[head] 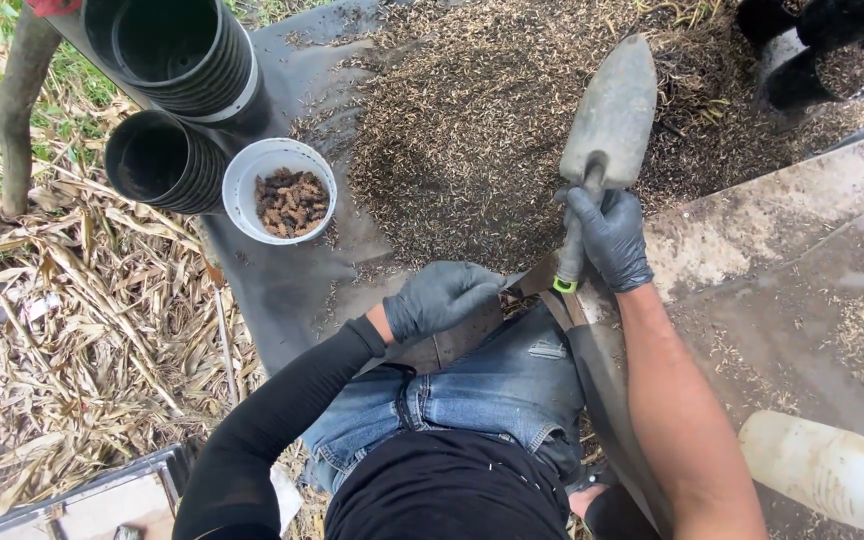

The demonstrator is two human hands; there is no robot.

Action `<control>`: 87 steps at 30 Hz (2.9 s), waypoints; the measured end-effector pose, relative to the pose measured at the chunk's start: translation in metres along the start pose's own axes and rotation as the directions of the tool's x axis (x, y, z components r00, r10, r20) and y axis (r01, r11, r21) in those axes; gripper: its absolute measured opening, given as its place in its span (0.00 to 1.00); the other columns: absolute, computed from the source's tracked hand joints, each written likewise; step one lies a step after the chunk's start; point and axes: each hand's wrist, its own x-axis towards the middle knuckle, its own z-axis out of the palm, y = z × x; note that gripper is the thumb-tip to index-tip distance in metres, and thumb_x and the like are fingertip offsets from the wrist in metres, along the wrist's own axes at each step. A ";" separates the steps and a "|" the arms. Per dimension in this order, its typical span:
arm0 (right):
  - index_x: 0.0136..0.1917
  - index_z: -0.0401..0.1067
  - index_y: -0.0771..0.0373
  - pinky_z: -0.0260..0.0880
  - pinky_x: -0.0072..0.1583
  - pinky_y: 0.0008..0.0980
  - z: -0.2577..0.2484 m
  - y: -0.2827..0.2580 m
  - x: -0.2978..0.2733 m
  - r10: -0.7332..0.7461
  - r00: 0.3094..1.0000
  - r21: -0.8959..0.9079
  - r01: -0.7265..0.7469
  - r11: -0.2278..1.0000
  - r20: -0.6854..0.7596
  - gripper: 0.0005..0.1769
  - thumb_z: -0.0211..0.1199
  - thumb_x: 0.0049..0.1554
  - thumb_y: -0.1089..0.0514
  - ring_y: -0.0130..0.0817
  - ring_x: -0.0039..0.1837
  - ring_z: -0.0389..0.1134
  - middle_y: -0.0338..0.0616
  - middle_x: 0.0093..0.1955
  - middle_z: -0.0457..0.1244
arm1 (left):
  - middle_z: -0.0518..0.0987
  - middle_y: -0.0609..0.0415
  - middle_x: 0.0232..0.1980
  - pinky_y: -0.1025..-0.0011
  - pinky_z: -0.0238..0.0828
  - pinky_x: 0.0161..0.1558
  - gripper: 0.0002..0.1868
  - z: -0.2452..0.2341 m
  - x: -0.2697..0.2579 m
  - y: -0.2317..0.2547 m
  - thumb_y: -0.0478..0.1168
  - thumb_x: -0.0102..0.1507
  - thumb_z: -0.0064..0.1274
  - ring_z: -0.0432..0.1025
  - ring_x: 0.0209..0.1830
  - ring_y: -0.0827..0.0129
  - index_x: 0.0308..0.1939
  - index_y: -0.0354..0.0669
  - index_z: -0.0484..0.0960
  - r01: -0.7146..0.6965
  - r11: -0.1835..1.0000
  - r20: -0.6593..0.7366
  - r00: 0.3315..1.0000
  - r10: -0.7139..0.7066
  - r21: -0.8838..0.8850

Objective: Filling small plastic pots with soil using a hand trowel after moistening the soil with a spray bottle.

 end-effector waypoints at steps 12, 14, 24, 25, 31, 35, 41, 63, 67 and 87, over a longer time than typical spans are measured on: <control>0.49 0.80 0.59 0.68 0.46 0.27 0.002 -0.029 -0.002 0.055 0.998 0.096 -0.053 0.994 -0.020 0.21 0.60 0.65 0.41 0.26 0.38 0.66 0.41 0.33 0.66 | 0.72 0.31 0.68 0.48 0.65 0.68 0.25 0.016 0.014 -0.023 0.49 0.74 0.38 0.66 0.69 0.35 0.70 0.38 0.72 -0.360 0.932 0.192 0.918 0.346 0.044; 0.50 0.80 0.59 0.68 0.46 0.27 0.001 -0.026 -0.001 0.050 0.999 0.088 -0.048 0.995 -0.013 0.21 0.59 0.65 0.40 0.26 0.39 0.66 0.41 0.33 0.66 | 0.70 0.31 0.71 0.48 0.63 0.70 0.26 0.020 0.019 -0.027 0.51 0.74 0.40 0.64 0.72 0.35 0.71 0.40 0.71 -0.354 0.934 0.205 0.919 0.337 0.052; 0.50 0.80 0.60 0.68 0.46 0.27 -0.003 -0.007 0.001 0.031 0.999 0.092 -0.027 0.995 -0.043 0.22 0.56 0.66 0.41 0.26 0.39 0.64 0.42 0.33 0.65 | 0.70 0.40 0.74 0.51 0.61 0.74 0.22 0.001 0.085 0.013 0.47 0.75 0.39 0.64 0.75 0.48 0.69 0.43 0.76 -0.360 0.929 0.016 0.932 0.362 -0.085; 0.49 0.79 0.61 0.68 0.46 0.27 -0.006 0.004 0.002 0.033 0.998 0.069 -0.030 0.997 -0.054 0.22 0.57 0.66 0.41 0.26 0.39 0.64 0.41 0.34 0.65 | 0.70 0.41 0.74 0.51 0.59 0.75 0.22 -0.006 0.094 0.018 0.48 0.76 0.38 0.63 0.76 0.48 0.68 0.44 0.77 -0.387 0.917 -0.028 0.922 0.387 -0.090; 0.51 0.79 0.60 0.67 0.45 0.24 0.002 -0.038 -0.004 0.043 0.998 0.126 -0.037 0.991 -0.042 0.22 0.56 0.66 0.41 0.25 0.39 0.65 0.41 0.34 0.65 | 0.69 0.39 0.74 0.52 0.55 0.78 0.27 -0.047 0.093 0.042 0.51 0.76 0.30 0.63 0.76 0.49 0.70 0.41 0.74 -0.462 0.867 -0.183 0.884 0.431 -0.187; 0.50 0.79 0.59 0.66 0.44 0.24 0.003 -0.039 -0.004 0.041 0.999 0.100 -0.039 0.994 -0.020 0.22 0.55 0.67 0.40 0.25 0.38 0.64 0.42 0.33 0.64 | 0.81 0.40 0.61 0.51 0.67 0.69 0.21 -0.045 0.038 0.044 0.46 0.75 0.37 0.74 0.65 0.51 0.62 0.38 0.80 -0.328 0.930 -0.218 0.932 0.291 -0.163; 0.50 0.79 0.60 0.68 0.43 0.24 0.005 -0.041 -0.002 0.085 0.996 0.094 -0.083 0.992 -0.010 0.21 0.59 0.65 0.41 0.24 0.38 0.65 0.42 0.32 0.64 | 0.86 0.42 0.50 0.57 0.74 0.58 0.16 -0.029 -0.026 0.000 0.43 0.73 0.46 0.78 0.55 0.59 0.51 0.40 0.87 0.049 0.968 -0.057 0.996 -0.065 -0.245; 0.50 0.79 0.61 0.66 0.45 0.25 0.005 -0.046 -0.005 0.033 0.999 0.047 -0.033 0.998 0.008 0.22 0.58 0.67 0.41 0.26 0.39 0.65 0.43 0.35 0.66 | 0.70 0.40 0.72 0.53 0.56 0.78 0.20 -0.045 0.038 0.029 0.43 0.77 0.35 0.62 0.76 0.51 0.70 0.40 0.72 -0.290 0.925 -0.775 0.515 0.368 0.247; 0.45 0.77 0.62 0.67 0.44 0.28 0.003 -0.024 0.001 0.051 0.999 0.006 -0.051 0.999 0.003 0.21 0.60 0.67 0.43 0.27 0.37 0.66 0.44 0.33 0.66 | 0.50 0.40 0.83 0.51 0.33 0.83 0.31 -0.031 0.033 0.005 0.48 0.75 0.36 0.42 0.84 0.47 0.80 0.43 0.53 0.048 0.921 -0.820 0.475 0.319 0.386; 0.65 0.71 0.63 0.69 0.42 0.24 -0.004 -0.007 0.003 0.119 0.991 0.250 -0.132 0.959 0.068 0.27 0.61 0.62 0.42 0.23 0.40 0.65 0.39 0.49 0.70 | 0.33 0.46 0.87 0.45 0.20 0.85 0.45 -0.001 0.125 0.034 0.69 0.70 0.18 0.28 0.90 0.51 0.83 0.46 0.42 0.344 0.759 -0.695 0.693 0.191 0.552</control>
